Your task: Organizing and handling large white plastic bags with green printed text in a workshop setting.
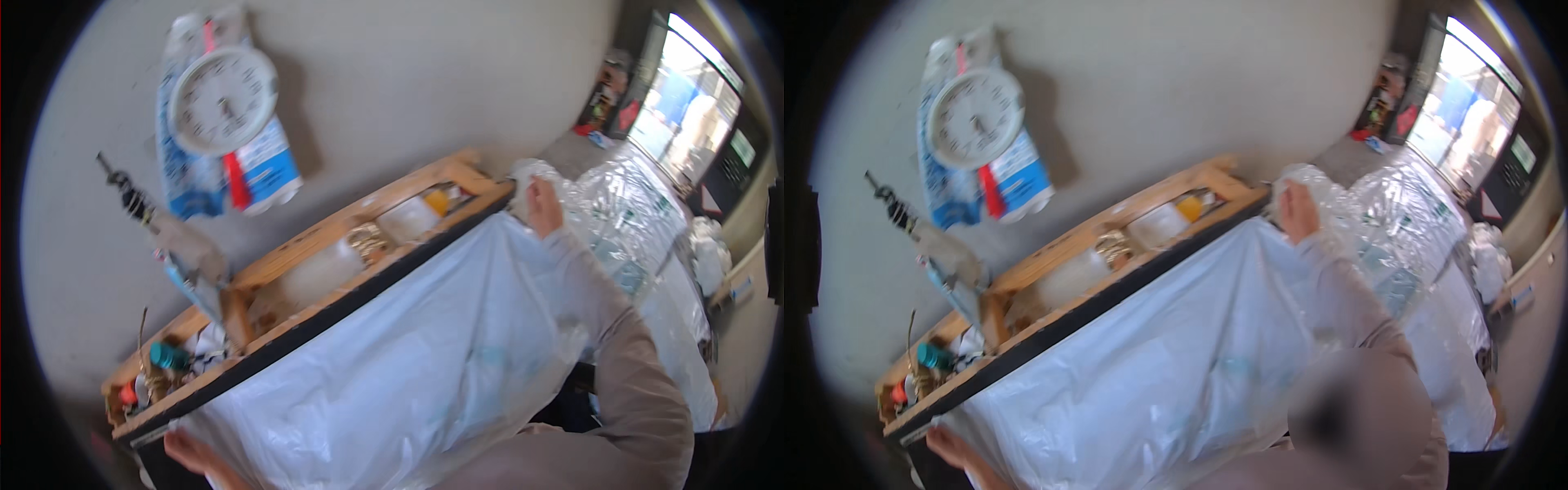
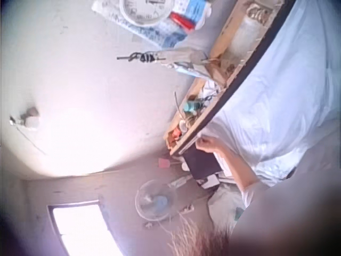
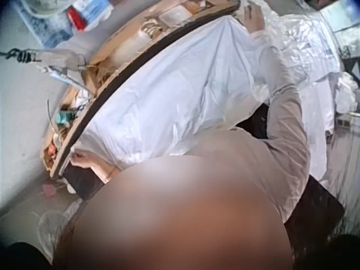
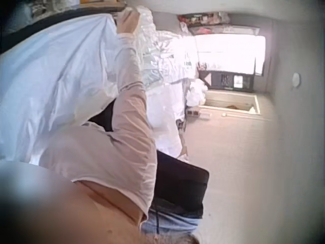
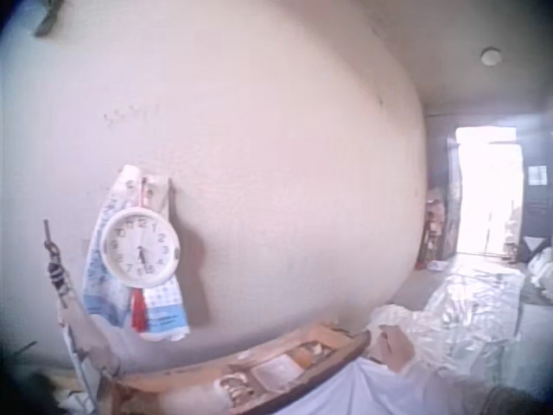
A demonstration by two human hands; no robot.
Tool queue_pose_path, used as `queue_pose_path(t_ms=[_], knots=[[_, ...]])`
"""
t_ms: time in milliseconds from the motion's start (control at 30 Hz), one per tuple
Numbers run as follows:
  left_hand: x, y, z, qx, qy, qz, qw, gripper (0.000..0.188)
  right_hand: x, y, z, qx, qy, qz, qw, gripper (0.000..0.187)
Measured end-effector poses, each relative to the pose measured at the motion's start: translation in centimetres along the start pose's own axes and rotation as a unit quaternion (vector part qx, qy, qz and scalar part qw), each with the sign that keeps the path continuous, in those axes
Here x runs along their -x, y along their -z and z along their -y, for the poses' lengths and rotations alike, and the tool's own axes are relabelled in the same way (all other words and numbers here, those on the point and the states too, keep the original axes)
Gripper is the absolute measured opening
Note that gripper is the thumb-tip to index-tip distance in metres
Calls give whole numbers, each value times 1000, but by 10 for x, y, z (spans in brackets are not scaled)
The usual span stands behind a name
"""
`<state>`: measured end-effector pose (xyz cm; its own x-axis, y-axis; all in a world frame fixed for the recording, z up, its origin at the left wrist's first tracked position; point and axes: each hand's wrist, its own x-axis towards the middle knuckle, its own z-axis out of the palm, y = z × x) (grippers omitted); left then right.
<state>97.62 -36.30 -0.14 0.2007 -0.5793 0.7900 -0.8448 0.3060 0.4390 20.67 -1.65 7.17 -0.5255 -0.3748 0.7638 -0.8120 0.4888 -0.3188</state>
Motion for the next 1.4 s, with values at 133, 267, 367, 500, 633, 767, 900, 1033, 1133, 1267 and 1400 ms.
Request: queue_pose_path(t_ms=[133, 267, 367, 500, 633, 767, 900, 1033, 1133, 1267, 1400], knots=[[-23, 77, -97, 221, 191, -124, 948, 30, 46, 57, 21, 36, 56, 74, 995, 26], [-22, 83, -230, 62, -129, 49, 988, 36, 45, 35, -15, 91, -104, 170, 976, 28], [57, 93, -291, 10, -364, 407, 838, 26, 49, 20, -13, 120, -175, 232, 949, 32], [70, 125, -150, -247, -85, 367, 893, 32, 80, 58, -12, 121, -21, 201, 972, 45], [43, 199, -79, -406, -72, 313, 856, 25, 115, 108, 69, 115, 69, 327, 936, 55], [53, 146, -228, -7, -193, 359, 913, 35, 103, 110, 89, 86, 49, 389, 916, 52], [126, 111, -336, 178, -304, 393, 849, 12, 74, 80, 43, 31, -94, 413, 905, 48], [117, 134, -314, 136, -156, 407, 889, 10, 98, 72, 19, 117, 19, 306, 945, 54], [99, 172, -234, 20, -127, 370, 920, 16, 141, 103, 79, 94, 138, 333, 928, 65], [86, 204, -205, -80, -84, 347, 931, 29, 130, 120, 129, 71, 145, 308, 938, 57], [82, 194, -205, 46, -129, 330, 934, 30, 89, 74, 111, 84, 20, 335, 938, 29]])
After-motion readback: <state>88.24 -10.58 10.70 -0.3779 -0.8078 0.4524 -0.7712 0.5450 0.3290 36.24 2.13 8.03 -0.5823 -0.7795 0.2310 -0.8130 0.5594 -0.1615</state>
